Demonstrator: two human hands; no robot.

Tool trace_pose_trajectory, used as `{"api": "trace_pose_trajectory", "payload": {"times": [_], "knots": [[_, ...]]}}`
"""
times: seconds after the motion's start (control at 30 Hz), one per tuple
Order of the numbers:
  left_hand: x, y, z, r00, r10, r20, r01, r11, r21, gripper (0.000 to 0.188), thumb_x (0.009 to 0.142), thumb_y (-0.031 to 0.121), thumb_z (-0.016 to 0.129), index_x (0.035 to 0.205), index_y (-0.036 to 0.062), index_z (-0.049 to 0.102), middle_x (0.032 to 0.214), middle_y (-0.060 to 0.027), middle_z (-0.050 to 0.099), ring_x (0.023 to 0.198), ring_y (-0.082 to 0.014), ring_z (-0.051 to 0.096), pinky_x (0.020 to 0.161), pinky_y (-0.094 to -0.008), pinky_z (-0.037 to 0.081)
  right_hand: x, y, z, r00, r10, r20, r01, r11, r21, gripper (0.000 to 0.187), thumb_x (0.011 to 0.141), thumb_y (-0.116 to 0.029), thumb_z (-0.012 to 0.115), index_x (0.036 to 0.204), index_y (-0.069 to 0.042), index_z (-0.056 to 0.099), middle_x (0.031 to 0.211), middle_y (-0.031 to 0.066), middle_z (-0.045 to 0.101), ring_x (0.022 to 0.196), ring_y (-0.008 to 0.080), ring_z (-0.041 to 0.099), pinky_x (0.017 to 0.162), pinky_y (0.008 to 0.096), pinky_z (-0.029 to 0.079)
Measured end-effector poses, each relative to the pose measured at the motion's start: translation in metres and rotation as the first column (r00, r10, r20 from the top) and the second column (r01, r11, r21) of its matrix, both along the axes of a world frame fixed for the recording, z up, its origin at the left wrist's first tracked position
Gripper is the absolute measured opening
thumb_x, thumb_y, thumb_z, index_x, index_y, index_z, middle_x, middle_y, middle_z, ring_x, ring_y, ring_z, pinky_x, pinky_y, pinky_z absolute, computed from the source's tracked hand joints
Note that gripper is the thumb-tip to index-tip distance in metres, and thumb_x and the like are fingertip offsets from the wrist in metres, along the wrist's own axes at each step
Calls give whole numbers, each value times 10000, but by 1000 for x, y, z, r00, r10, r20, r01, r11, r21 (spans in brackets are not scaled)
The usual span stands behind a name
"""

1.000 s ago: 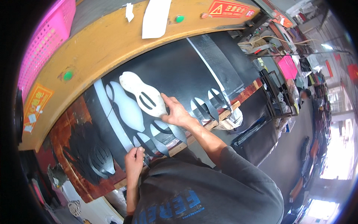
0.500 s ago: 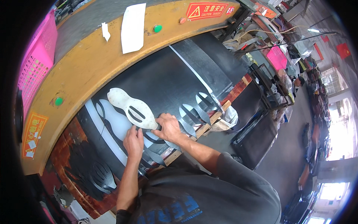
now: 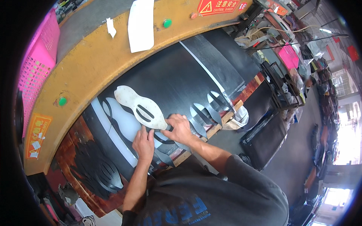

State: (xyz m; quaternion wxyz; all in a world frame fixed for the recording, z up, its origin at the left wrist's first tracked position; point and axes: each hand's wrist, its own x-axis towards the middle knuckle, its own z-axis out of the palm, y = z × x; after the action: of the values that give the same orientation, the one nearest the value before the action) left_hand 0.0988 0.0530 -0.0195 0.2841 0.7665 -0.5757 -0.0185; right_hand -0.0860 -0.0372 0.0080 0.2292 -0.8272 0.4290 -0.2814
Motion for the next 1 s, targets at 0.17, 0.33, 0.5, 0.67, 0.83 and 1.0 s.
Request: {"api": "trace_pose_trajectory", "payload": {"times": [0.17,0.33,0.5,0.67,0.83,1.0], "knots": [[1,-2,-3,1000,12,5,-11,999,-51,441,932,374,806,1212,35,759,868,-90,690,762,-317,705,634,-450,557,3,0,3,994,5,-109,-2,1000,22,408,760,-337,897,1052,-73,790,1035,91,715,1035,312,669,897,448,481],[2,-2,-2,999,9,-37,-10,1000,-19,413,954,312,801,1249,27,752,802,-79,648,734,-315,681,662,-459,545,0,-2,4,992,33,-122,-30,999,27,420,772,-347,898,1057,-62,782,1050,109,712,1034,328,668,884,467,489],[5,-5,11,993,-35,-117,35,999,1,416,966,282,788,1268,1,733,848,-95,683,751,-322,690,674,-454,554,-4,-6,3,990,71,-119,-72,997,-3,454,778,-342,888,1121,-65,778,1062,120,703,1028,330,661,893,470,489],[-2,17,30,916,-28,-399,13,999,-41,385,997,140,713,1317,-71,679,939,-131,704,837,-315,702,761,-443,562,-15,-5,4,986,144,-84,-146,989,-21,513,826,-269,853,1268,-27,753,1124,167,711,1082,366,669,963,473,515],[-20,53,47,941,-172,-292,157,985,-74,231,986,128,695,1175,12,760,974,-164,735,889,-392,708,814,-470,564,-26,-17,3,945,10,328,-68,984,166,452,916,-183,771,1313,24,710,1083,196,744,1012,373,715,903,427,577],[2,13,50,964,-223,-142,235,969,75,234,998,235,683,1082,46,791,990,-146,760,912,-384,712,855,-503,563,3,-107,31,867,-89,489,-2,983,182,646,956,-190,716,1513,72,521,1068,168,746,959,326,738,867,409,587]]}}
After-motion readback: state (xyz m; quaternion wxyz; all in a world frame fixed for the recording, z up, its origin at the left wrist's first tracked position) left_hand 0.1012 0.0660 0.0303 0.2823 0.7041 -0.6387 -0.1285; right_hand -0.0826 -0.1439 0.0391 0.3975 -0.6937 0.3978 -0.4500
